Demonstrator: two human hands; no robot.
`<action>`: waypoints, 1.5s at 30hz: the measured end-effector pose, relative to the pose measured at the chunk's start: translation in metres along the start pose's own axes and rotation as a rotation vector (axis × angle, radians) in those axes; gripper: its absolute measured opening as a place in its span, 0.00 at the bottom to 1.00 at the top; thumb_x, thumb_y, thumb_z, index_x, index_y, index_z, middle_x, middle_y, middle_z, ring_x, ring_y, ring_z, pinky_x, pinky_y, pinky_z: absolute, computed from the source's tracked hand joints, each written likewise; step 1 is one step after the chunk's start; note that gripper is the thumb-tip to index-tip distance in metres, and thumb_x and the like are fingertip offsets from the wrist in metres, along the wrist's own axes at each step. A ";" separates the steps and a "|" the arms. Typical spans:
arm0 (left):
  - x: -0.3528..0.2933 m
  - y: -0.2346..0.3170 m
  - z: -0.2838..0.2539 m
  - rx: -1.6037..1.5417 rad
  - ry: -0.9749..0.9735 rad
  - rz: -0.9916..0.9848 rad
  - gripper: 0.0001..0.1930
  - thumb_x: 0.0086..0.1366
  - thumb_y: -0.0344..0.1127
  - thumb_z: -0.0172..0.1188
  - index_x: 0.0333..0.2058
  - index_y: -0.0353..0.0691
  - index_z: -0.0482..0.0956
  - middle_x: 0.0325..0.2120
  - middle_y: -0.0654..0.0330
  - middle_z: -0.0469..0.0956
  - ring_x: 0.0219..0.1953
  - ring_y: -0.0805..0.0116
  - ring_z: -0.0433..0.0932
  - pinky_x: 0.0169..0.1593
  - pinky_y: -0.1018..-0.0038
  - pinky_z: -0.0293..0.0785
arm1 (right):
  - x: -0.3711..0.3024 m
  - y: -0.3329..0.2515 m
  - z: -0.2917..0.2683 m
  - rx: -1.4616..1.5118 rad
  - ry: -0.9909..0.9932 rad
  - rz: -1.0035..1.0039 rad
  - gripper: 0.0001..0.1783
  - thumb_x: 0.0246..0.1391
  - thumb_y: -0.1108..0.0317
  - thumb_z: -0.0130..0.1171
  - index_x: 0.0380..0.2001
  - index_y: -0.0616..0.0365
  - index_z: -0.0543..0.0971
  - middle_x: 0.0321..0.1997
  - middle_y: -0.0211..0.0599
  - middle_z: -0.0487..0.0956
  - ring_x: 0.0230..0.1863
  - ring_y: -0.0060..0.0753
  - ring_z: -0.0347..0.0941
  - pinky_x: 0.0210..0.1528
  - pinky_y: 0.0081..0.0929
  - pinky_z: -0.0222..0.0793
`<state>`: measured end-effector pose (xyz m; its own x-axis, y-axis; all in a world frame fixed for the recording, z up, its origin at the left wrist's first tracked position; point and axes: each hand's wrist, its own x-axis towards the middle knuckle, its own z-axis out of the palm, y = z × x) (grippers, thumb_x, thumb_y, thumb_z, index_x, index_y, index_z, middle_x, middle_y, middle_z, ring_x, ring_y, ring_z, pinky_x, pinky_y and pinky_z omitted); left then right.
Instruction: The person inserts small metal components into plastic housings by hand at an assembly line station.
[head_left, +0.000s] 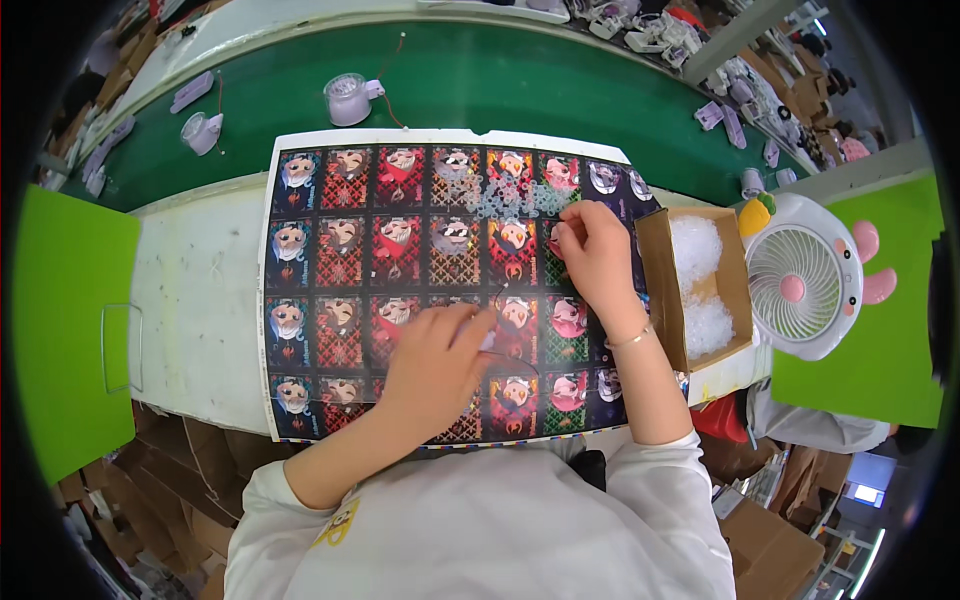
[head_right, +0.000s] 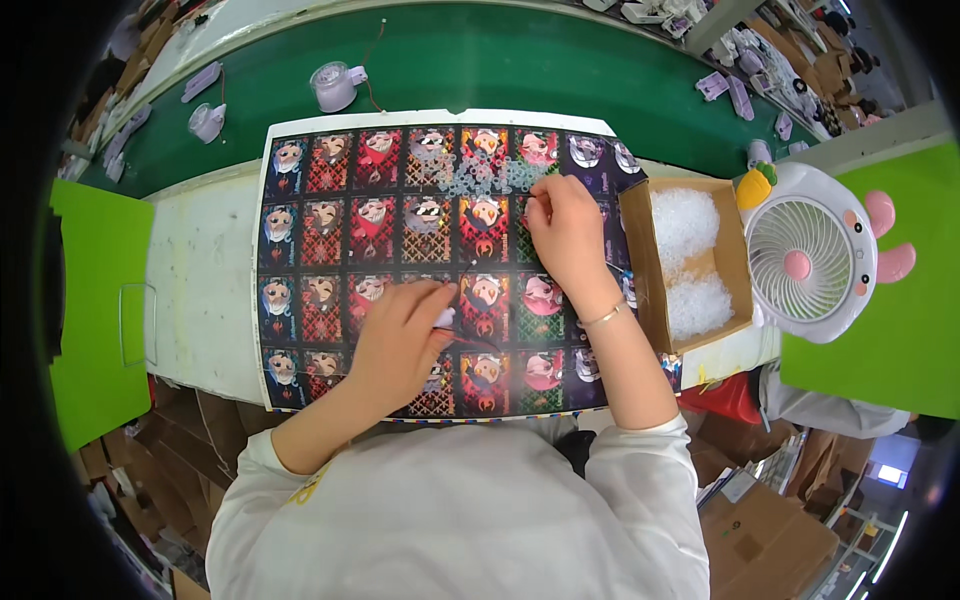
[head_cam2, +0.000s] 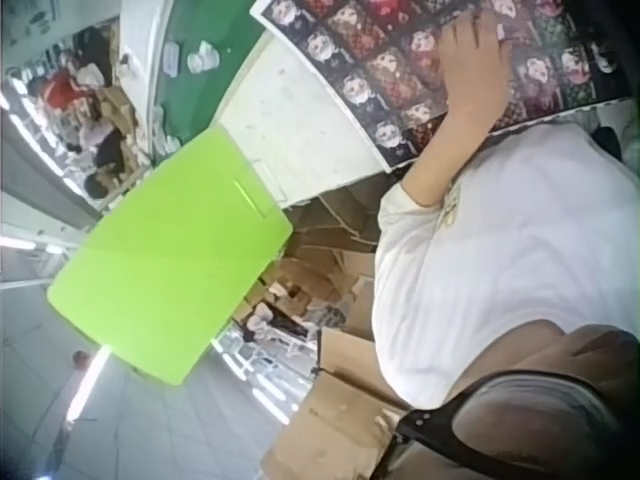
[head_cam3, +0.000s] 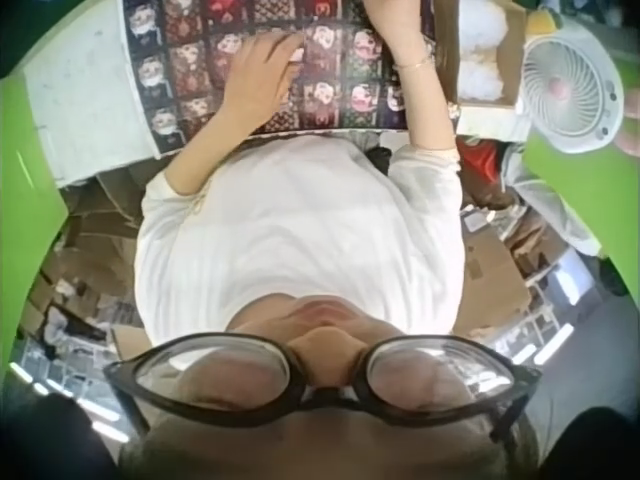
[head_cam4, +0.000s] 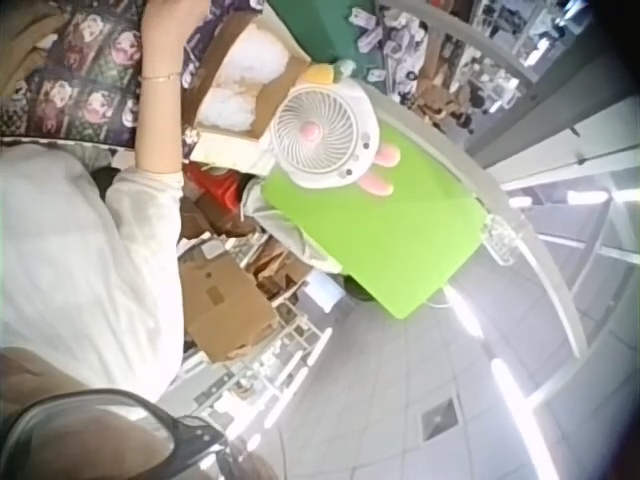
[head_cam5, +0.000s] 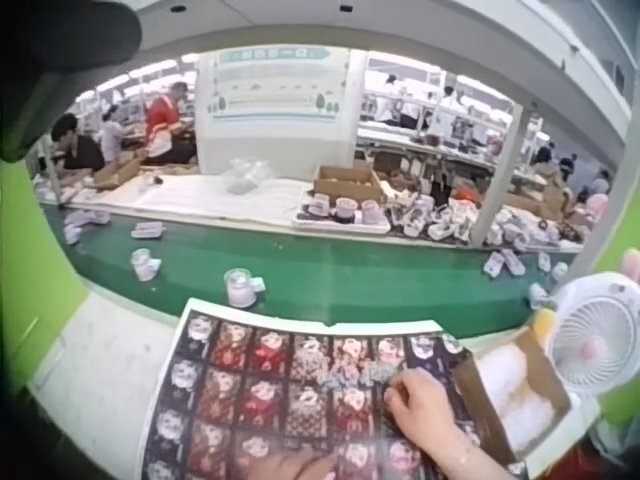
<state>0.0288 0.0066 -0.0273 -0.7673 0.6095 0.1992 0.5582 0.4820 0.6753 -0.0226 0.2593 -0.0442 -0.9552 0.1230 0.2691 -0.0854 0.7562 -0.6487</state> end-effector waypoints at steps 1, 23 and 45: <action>0.002 0.003 0.004 0.074 0.044 0.022 0.26 0.54 0.30 0.64 0.54 0.38 0.73 0.50 0.53 0.73 0.52 0.50 0.71 0.55 0.56 0.68 | 0.002 0.007 0.005 -0.128 0.047 -0.080 0.07 0.48 0.79 0.62 0.32 0.62 0.77 0.29 0.44 0.75 0.30 0.41 0.76 0.32 0.34 0.72; 0.026 0.027 -0.029 0.041 0.191 0.278 0.08 0.55 0.31 0.59 0.35 0.40 0.79 0.34 0.63 0.74 0.44 0.62 0.72 0.53 0.57 0.66 | -0.067 -0.125 -0.050 0.127 -0.024 -0.490 0.15 0.40 0.86 0.65 0.33 0.64 0.75 0.32 0.44 0.79 0.27 0.39 0.74 0.29 0.28 0.69; 0.030 0.015 -0.009 0.063 0.340 0.503 0.09 0.51 0.29 0.61 0.33 0.38 0.80 0.30 0.62 0.77 0.34 0.61 0.78 0.51 0.61 0.76 | -0.071 -0.124 -0.058 0.044 -0.074 -0.282 0.15 0.45 0.85 0.62 0.39 0.63 0.79 0.29 0.40 0.78 0.26 0.39 0.75 0.28 0.28 0.70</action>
<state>0.0107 0.0265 -0.0049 -0.4566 0.5421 0.7055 0.8881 0.2301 0.3979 0.0719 0.1939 0.0588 -0.9098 -0.1364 0.3920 -0.3613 0.7251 -0.5863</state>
